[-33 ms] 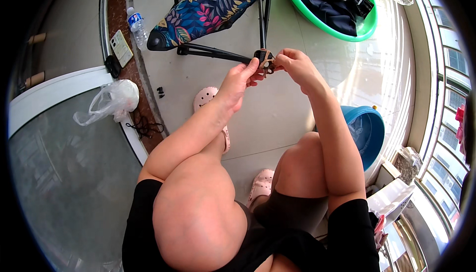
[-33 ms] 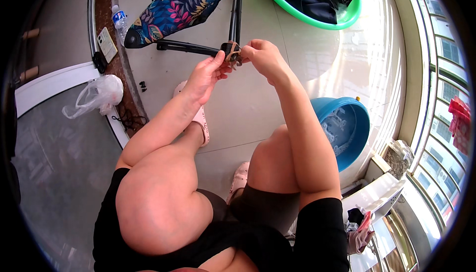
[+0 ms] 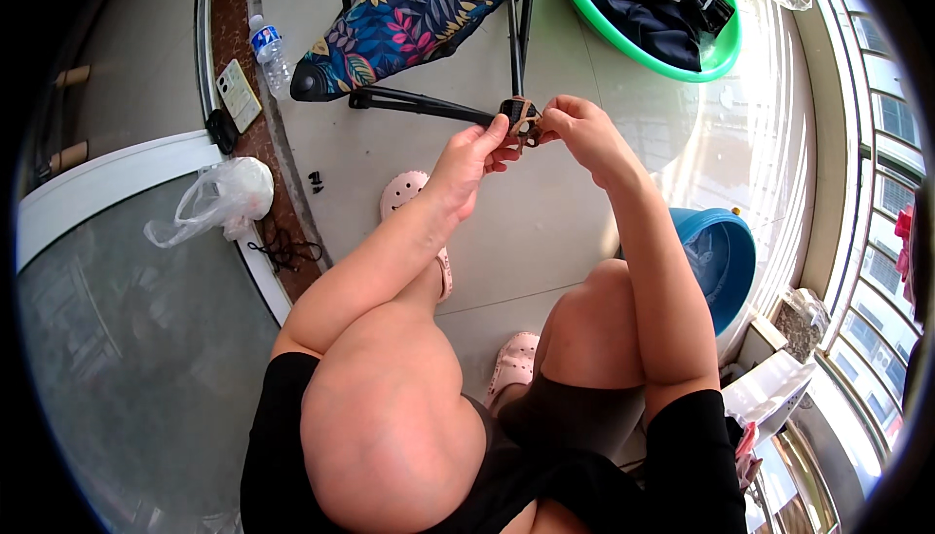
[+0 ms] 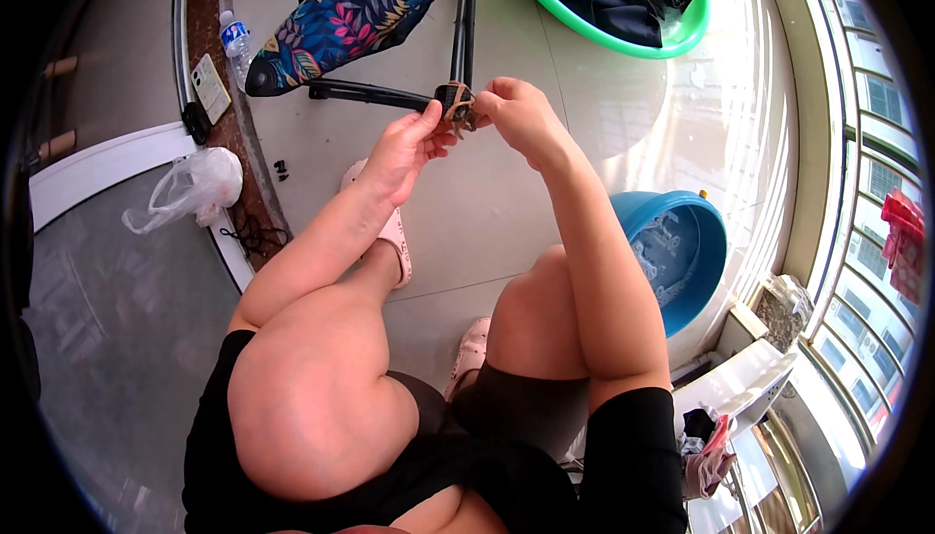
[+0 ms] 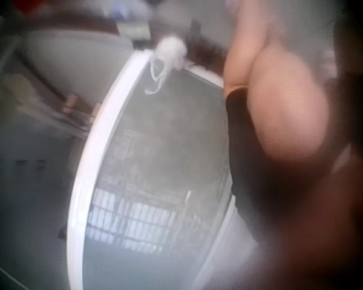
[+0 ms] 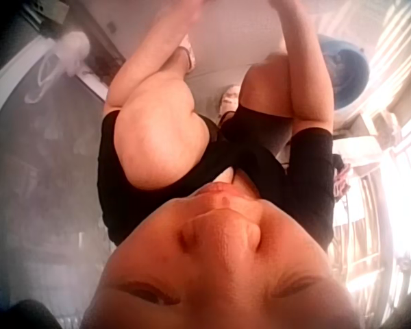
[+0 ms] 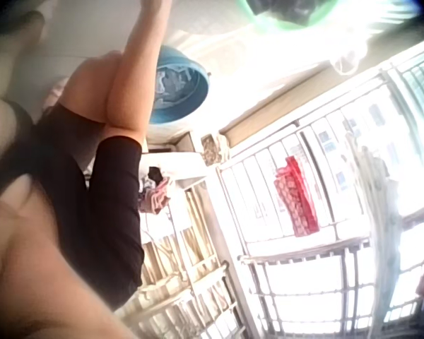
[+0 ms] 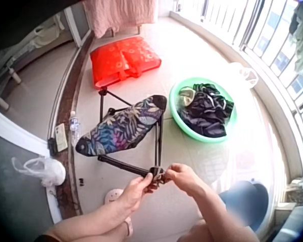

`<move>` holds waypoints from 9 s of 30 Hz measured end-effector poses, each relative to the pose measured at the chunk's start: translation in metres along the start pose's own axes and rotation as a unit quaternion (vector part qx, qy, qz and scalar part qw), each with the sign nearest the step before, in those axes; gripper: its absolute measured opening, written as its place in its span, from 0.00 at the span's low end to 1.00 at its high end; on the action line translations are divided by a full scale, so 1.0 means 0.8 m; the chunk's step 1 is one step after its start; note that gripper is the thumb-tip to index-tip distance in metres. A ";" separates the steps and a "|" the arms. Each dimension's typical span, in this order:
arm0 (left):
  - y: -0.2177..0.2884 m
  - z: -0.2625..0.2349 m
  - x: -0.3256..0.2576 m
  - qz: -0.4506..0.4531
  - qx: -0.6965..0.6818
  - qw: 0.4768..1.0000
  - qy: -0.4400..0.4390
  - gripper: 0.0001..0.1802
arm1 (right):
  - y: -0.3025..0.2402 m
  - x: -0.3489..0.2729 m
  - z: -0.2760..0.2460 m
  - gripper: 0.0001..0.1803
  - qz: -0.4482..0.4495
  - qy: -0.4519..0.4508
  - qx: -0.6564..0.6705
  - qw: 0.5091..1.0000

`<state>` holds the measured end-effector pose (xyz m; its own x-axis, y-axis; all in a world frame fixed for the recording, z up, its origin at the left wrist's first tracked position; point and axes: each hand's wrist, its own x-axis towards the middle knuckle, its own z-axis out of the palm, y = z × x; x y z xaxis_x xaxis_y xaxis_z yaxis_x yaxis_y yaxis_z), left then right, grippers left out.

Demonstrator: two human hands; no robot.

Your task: The person assembles a small folding stool by attaching the fabric seat to the metal frame and securing the joints with rubber bands. They also wash several pieces of clothing by hand in a blue basin of soapy water, wringing them out and placing them aside.

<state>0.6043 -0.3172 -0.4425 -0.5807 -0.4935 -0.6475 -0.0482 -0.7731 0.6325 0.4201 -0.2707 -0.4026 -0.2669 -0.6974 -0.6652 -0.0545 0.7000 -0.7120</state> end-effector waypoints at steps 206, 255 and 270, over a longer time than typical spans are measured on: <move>0.033 -0.034 -0.015 0.183 0.333 0.921 0.091 0.10 | 0.003 -0.043 0.019 0.17 -0.069 0.021 -0.287 0.955; -0.004 -0.029 -0.011 -0.004 0.083 0.996 -0.007 0.19 | 0.015 -0.033 0.044 0.13 -0.076 0.096 -0.193 0.974; 0.007 -0.042 -0.022 0.083 0.081 0.992 0.051 0.18 | 0.012 -0.013 0.028 0.10 -0.215 0.118 -0.094 0.965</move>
<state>0.6415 -0.3263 -0.4414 -0.5060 -0.6531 -0.5634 -0.0936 -0.6077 0.7886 0.4441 -0.2600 -0.4075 -0.3908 -0.8909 -0.2313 -0.3772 0.3843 -0.8426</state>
